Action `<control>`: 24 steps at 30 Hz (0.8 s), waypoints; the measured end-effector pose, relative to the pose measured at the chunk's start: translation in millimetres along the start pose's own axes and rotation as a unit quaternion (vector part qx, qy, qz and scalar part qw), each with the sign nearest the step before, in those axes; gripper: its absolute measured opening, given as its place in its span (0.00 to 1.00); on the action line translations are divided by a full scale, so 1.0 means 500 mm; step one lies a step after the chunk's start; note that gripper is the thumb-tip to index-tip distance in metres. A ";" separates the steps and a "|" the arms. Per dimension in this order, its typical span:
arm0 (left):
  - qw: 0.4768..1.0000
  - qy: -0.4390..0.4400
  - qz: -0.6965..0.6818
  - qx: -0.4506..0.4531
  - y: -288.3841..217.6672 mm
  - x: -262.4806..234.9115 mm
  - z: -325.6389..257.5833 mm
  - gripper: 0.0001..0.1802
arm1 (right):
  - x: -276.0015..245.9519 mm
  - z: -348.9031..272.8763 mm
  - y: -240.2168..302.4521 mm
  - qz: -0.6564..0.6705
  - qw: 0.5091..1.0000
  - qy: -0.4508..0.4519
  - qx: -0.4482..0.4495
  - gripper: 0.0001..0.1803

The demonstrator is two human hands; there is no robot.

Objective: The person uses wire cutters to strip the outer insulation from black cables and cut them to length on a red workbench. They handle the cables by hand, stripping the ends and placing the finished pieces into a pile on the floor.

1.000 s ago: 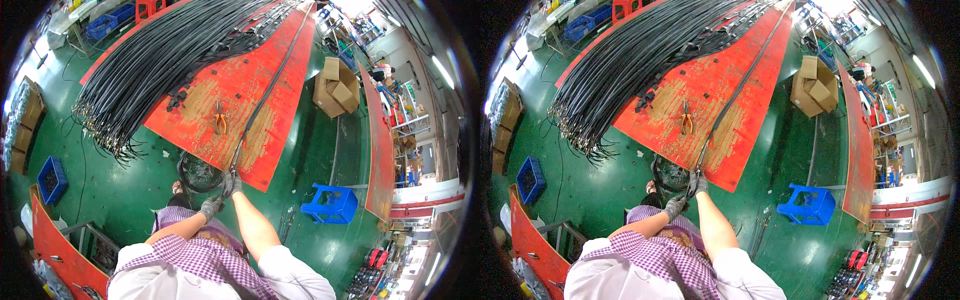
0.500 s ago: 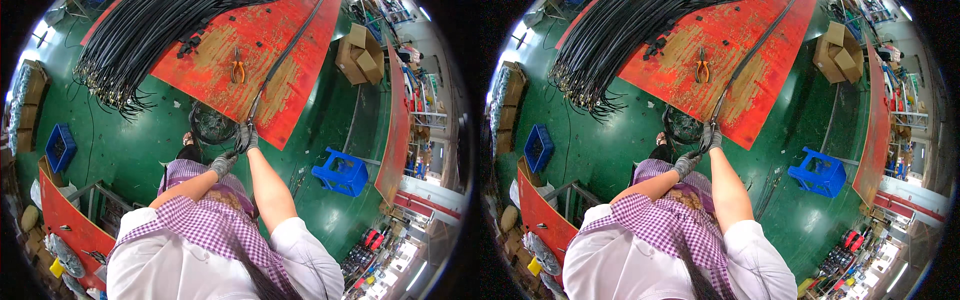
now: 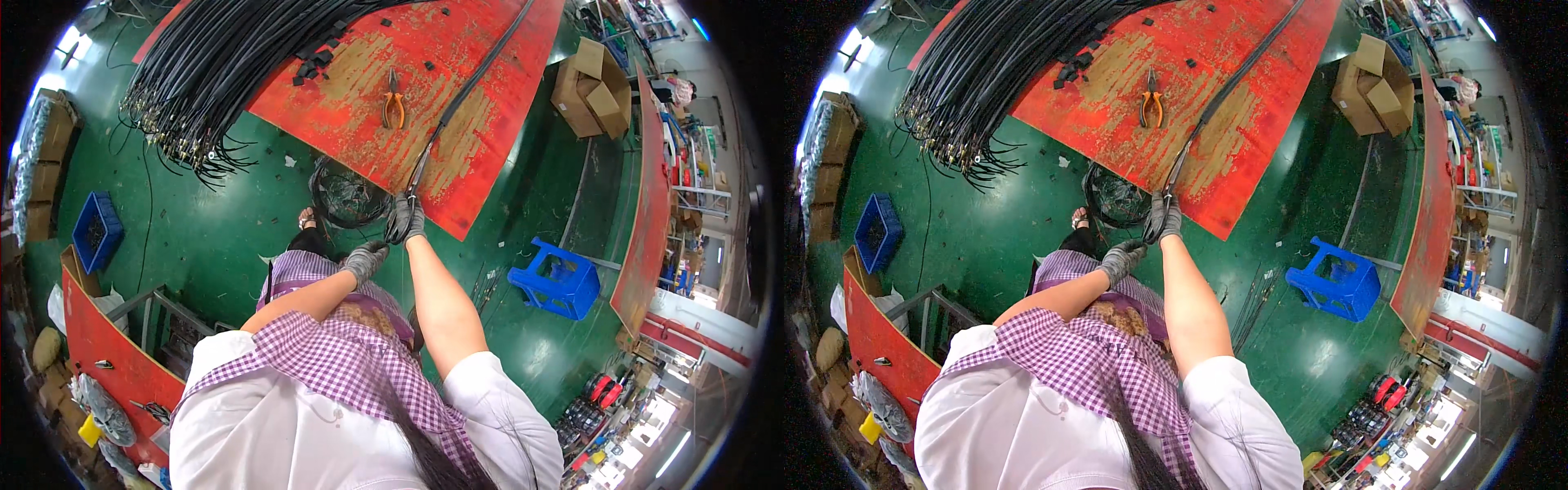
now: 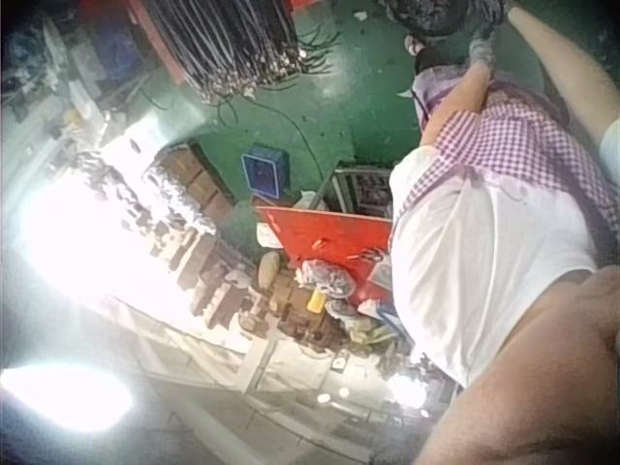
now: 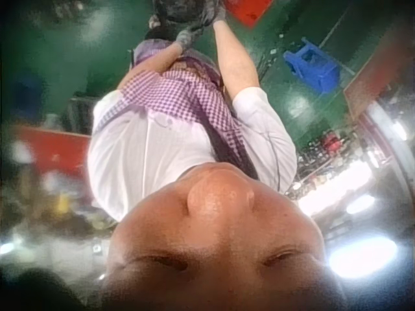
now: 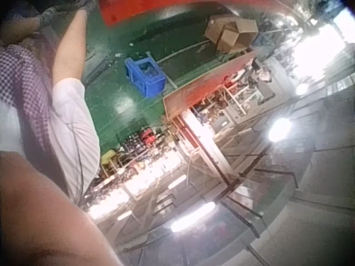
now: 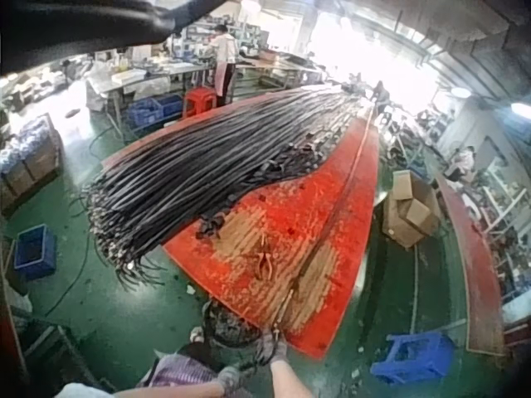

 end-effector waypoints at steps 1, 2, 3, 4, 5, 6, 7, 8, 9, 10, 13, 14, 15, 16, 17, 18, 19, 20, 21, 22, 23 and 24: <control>1.000 0.000 -0.016 -0.003 0.004 0.000 0.003 0.15 | 0.000 -0.001 0.002 -0.001 1.000 0.003 -0.001 0.14; 1.000 -0.001 -0.017 0.000 0.006 0.000 0.004 0.14 | 0.000 -0.001 0.004 -0.002 1.000 0.006 -0.002 0.14; 1.000 -0.004 -0.003 -0.001 0.007 0.001 0.004 0.14 | 0.000 -0.001 0.003 -0.019 1.000 0.008 -0.001 0.14; 1.000 -0.005 -0.020 0.005 0.005 0.001 0.002 0.14 | 0.000 0.001 0.003 -0.009 1.000 0.008 -0.002 0.14; 1.000 -0.008 -0.022 0.008 0.002 0.001 -0.002 0.14 | 0.001 0.002 0.002 -0.015 1.000 0.007 -0.001 0.14; 1.000 -0.011 -0.015 0.007 -0.003 0.000 -0.007 0.14 | 0.000 0.003 -0.001 -0.031 0.999 -0.001 0.013 0.14; 1.000 -0.020 -0.017 0.001 -0.008 -0.002 -0.013 0.14 | 0.002 0.004 -0.001 -0.012 1.000 0.005 0.008 0.14; 1.000 -0.029 -0.009 -0.009 -0.014 -0.004 -0.019 0.14 | 0.003 0.004 -0.002 -0.003 1.000 0.003 0.017 0.13; 0.999 -0.035 0.011 -0.015 -0.019 -0.007 -0.027 0.14 | 0.003 0.004 -0.004 0.014 0.999 0.004 0.037 0.13; 0.999 -0.031 -0.004 -0.018 -0.024 -0.008 -0.035 0.14 | 0.004 0.003 -0.001 0.014 1.000 0.002 0.018 0.14; 0.998 -0.052 0.023 -0.013 -0.037 -0.012 -0.053 0.13 | 0.006 -0.002 0.005 0.079 0.997 0.013 -0.011 0.12; 0.997 -0.013 -0.066 -0.026 -0.038 -0.008 -0.058 0.12 | 0.009 -0.002 0.006 0.159 0.987 0.019 0.010 0.12; 0.990 0.015 -0.131 -0.040 -0.041 -0.003 -0.062 0.12 | 0.011 -0.008 0.006 0.148 0.988 0.022 0.024 0.11; 0.980 0.034 -0.189 -0.055 -0.044 0.000 -0.064 0.11 | 0.006 -0.009 0.007 0.082 0.995 0.016 0.056 0.11; 0.977 0.031 -0.200 -0.068 -0.047 0.002 -0.068 0.10 | 0.009 -0.013 0.011 0.081 0.996 0.008 0.047 0.11; 0.975 0.022 -0.204 -0.086 -0.051 0.003 -0.070 0.10 | 0.010 -0.014 0.019 0.090 0.995 0.005 0.041 0.11; 0.973 0.028 -0.208 -0.094 -0.055 0.003 -0.074 0.09 | 0.014 -0.018 0.028 0.123 0.992 0.011 0.025 0.11; 0.970 0.028 -0.212 -0.113 -0.059 0.003 -0.077 0.09 | 0.013 -0.020 0.038 0.067 0.998 0.000 0.012 0.11; 0.968 0.043 -0.216 -0.122 -0.064 0.002 -0.080 0.08 | 0.013 -0.025 0.049 0.036 0.999 -0.001 -0.011 0.11; 0.967 0.052 -0.214 -0.130 -0.068 0.000 -0.084 0.08 | 0.014 -0.029 0.059 0.008 1.000 -0.011 -0.021 0.12; 0.965 0.052 -0.216 -0.138 -0.072 0.000 -0.085 0.07 | 0.015 -0.034 0.068 0.019 0.999 0.001 -0.029 0.12; 0.965 0.045 -0.212 -0.146 -0.075 -0.003 -0.087 0.07 | 0.015 -0.039 0.074 0.032 0.999 0.004 -0.022 0.12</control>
Point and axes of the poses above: each hand's wrist, its own z-axis towards the middle knuckle, its own x-axis out of the palm, y = z × x, the point moved 3 cm from there along z, towards the middle knuckle, and after that the axes turned 10 degrees about -x, right-handed, at the moved point
